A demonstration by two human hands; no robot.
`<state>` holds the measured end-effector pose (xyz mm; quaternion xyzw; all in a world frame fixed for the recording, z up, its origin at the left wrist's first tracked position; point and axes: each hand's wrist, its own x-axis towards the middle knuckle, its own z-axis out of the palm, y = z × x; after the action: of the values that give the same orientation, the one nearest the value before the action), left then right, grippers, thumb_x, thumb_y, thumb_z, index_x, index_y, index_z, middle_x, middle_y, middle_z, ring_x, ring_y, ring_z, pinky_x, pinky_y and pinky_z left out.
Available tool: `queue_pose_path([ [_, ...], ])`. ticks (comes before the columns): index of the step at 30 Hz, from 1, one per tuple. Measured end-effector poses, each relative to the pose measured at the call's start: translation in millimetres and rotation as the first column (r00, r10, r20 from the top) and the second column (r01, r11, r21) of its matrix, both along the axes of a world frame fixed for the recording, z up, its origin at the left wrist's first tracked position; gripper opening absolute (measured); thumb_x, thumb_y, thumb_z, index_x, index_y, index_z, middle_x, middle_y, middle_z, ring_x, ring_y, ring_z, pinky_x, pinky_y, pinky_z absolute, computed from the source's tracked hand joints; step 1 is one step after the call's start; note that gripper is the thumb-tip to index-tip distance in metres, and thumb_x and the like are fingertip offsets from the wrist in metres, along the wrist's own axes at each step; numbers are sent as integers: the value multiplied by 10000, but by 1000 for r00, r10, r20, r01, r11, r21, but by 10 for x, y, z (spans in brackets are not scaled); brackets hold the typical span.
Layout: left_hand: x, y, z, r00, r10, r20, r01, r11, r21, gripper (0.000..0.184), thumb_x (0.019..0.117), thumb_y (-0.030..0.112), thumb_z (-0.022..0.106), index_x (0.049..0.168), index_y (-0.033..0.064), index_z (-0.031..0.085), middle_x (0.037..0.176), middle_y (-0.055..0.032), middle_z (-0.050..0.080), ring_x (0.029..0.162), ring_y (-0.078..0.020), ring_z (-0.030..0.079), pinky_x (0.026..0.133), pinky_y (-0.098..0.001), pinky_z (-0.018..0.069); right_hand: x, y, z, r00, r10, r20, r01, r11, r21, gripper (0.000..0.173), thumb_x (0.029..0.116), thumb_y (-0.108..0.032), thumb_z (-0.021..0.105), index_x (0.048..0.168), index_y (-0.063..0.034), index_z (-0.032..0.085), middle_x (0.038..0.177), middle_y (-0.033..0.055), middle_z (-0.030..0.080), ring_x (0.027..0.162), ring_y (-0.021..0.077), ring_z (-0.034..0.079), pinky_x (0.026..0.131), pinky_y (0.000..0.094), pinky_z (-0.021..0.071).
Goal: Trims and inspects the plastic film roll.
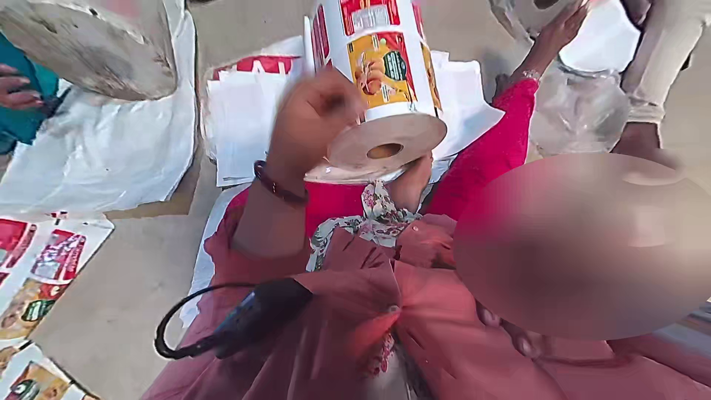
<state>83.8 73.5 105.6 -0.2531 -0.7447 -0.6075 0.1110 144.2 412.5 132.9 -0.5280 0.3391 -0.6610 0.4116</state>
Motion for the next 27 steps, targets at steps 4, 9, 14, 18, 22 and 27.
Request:
queue_pose_path([
  [4,510,950,492,630,-776,-14,737,604,-303,257,986,223,597,960,41,777,951,-36,742,958,-117,690,906,-337,546,17,350,-46,923,-345,171,334,938,90,287,976,-264,625,719,-141,656,642,-15,653,575,102,664,545,255,565],
  [9,773,1599,558,534,-845,-36,778,508,-371,306,916,173,700,1164,-6,691,1109,-146,706,1145,-278,642,1046,-411,461,-544,769,-164,912,-390,-127,383,921,-77,205,1018,-302,626,1200,-231,689,1040,-23,756,915,140,743,771,278,613],
  [14,780,1794,515,539,-840,66,770,459,-444,532,786,138,755,1293,17,650,1186,-175,704,1154,-305,663,1004,-456,499,-567,910,-279,932,-347,-103,350,937,6,255,997,-369,658,1240,-309,708,1097,-41,754,970,133,740,805,265,613],
  [18,809,1907,560,600,-796,73,684,465,-562,234,913,152,700,1106,21,680,883,-152,698,876,-325,702,782,-503,540,-600,1020,-524,909,-414,-45,415,910,2,240,967,-319,711,1206,-303,701,1108,-35,751,957,156,744,788,299,625],
  [22,805,1850,695,563,-800,205,743,381,-550,485,850,17,677,1331,75,659,959,-187,726,888,-337,710,803,-522,537,-609,938,-504,894,-446,-24,446,895,-14,248,945,-351,736,1190,-326,715,1077,-60,761,938,129,743,782,286,618],
  [27,831,1857,334,555,-830,-55,707,506,-494,361,853,158,660,1199,56,642,833,-106,659,715,-240,659,608,-374,513,-699,620,-542,787,-616,41,614,788,50,120,921,-323,764,1021,-264,731,913,-25,756,815,123,729,730,288,613],
])
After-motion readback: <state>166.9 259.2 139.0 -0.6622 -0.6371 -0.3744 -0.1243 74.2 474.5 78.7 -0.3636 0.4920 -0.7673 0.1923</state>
